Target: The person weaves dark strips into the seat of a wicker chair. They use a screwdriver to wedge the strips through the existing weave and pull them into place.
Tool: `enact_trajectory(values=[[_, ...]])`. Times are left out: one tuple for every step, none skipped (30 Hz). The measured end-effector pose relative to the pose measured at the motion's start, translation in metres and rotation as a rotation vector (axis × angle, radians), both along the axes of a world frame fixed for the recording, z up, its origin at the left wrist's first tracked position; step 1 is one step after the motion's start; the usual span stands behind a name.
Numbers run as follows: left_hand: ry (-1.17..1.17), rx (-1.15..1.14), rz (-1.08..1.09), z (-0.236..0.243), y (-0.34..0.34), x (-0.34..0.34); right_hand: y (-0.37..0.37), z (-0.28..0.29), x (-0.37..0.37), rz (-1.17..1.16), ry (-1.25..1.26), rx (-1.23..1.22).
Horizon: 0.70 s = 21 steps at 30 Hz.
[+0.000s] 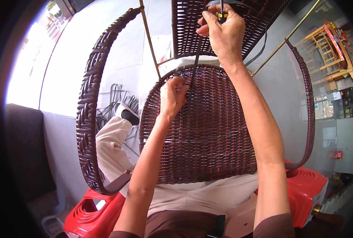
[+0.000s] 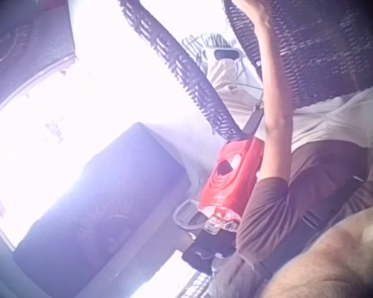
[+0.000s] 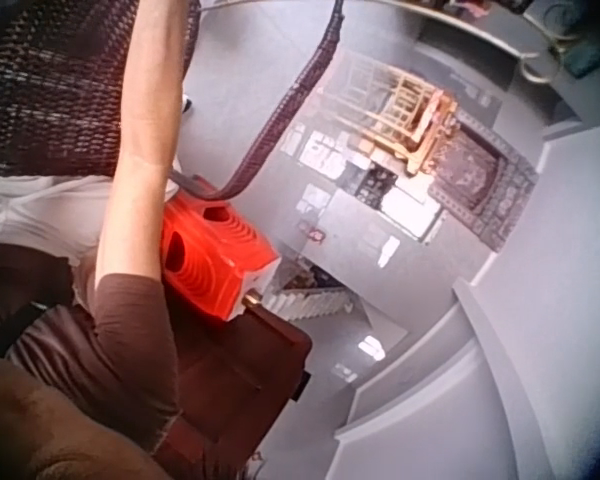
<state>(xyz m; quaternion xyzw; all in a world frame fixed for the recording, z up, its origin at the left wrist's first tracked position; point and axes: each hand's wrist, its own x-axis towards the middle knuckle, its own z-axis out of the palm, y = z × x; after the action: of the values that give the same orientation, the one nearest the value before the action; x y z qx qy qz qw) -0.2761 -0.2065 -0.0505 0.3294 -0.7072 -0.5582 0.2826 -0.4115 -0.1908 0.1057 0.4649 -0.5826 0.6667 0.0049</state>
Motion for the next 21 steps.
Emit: enact_trajectory(values=[[0.036, -0.036, -0.055, 0.001, -0.003, 0.000, 0.003, 0.004, 0.005, -0.031, -0.001, 0.056], [0.031, -0.034, -0.056, 0.003, -0.005, -0.001, 0.006, 0.008, 0.010, -0.061, -0.001, 0.112], [0.022, -0.224, -0.078, 0.006, -0.006, -0.004, 0.006, 0.008, 0.012, -0.049, -0.031, 0.130], [0.012, -0.414, -0.098, 0.007, -0.009, -0.007, 0.007, 0.009, 0.015, -0.045, -0.030, 0.133], [-0.047, -0.406, -0.141, 0.005, -0.012, -0.010, 0.009, 0.011, 0.018, -0.030, -0.049, 0.139], [-0.042, -0.402, -0.144, 0.008, -0.011, -0.013, 0.012, 0.012, 0.017, -0.023, -0.064, 0.145], [-0.098, -0.407, -0.144, 0.011, -0.010, -0.014, 0.014, 0.009, 0.013, -0.002, -0.105, 0.128], [-0.154, -0.411, -0.145, 0.013, -0.009, -0.017, 0.013, -0.005, 0.000, 0.015, -0.014, 0.054], [-0.198, -0.392, -0.132, 0.013, -0.009, -0.016, 0.013, -0.006, 0.002, 0.011, -0.017, 0.044], [-0.202, -0.391, -0.131, 0.010, -0.009, -0.016, 0.015, -0.007, 0.004, 0.005, -0.021, 0.034], [-0.195, -0.384, -0.090, 0.005, -0.010, -0.017, 0.015, -0.009, 0.006, 0.019, -0.026, 0.054], [-0.187, -0.378, -0.050, 0.001, -0.010, -0.018, 0.016, -0.009, 0.008, 0.031, -0.030, 0.073], [-0.212, -0.373, -0.048, -0.002, -0.012, -0.019, 0.018, -0.009, 0.011, 0.060, -0.018, 0.086], [-0.214, -0.374, -0.050, -0.006, -0.012, -0.020, 0.021, -0.008, 0.013, 0.076, -0.033, 0.121], [-0.207, -0.389, -0.034, -0.008, -0.013, -0.022, 0.023, -0.005, 0.011, 0.113, -0.037, 0.154], [-0.199, -0.404, -0.018, -0.011, -0.013, -0.023, 0.027, -0.001, 0.008, 0.149, -0.040, 0.188], [-0.202, -0.401, -0.016, -0.015, -0.013, -0.024, 0.033, 0.004, 0.006, 0.215, -0.133, 0.212], [-0.192, -0.405, -0.016, -0.015, -0.015, -0.025, 0.039, 0.010, 0.003, 0.280, -0.218, 0.235], [-0.194, -0.274, -0.037, -0.015, -0.017, -0.025, 0.046, 0.013, -0.001, 0.342, -0.296, 0.247], [-0.195, -0.142, -0.060, -0.016, -0.018, -0.025, 0.053, 0.015, -0.007, 0.384, -0.327, 0.292], [-0.141, -0.108, -0.042, -0.017, -0.016, -0.024, 0.062, 0.021, -0.010, 0.363, -0.322, 0.321]])
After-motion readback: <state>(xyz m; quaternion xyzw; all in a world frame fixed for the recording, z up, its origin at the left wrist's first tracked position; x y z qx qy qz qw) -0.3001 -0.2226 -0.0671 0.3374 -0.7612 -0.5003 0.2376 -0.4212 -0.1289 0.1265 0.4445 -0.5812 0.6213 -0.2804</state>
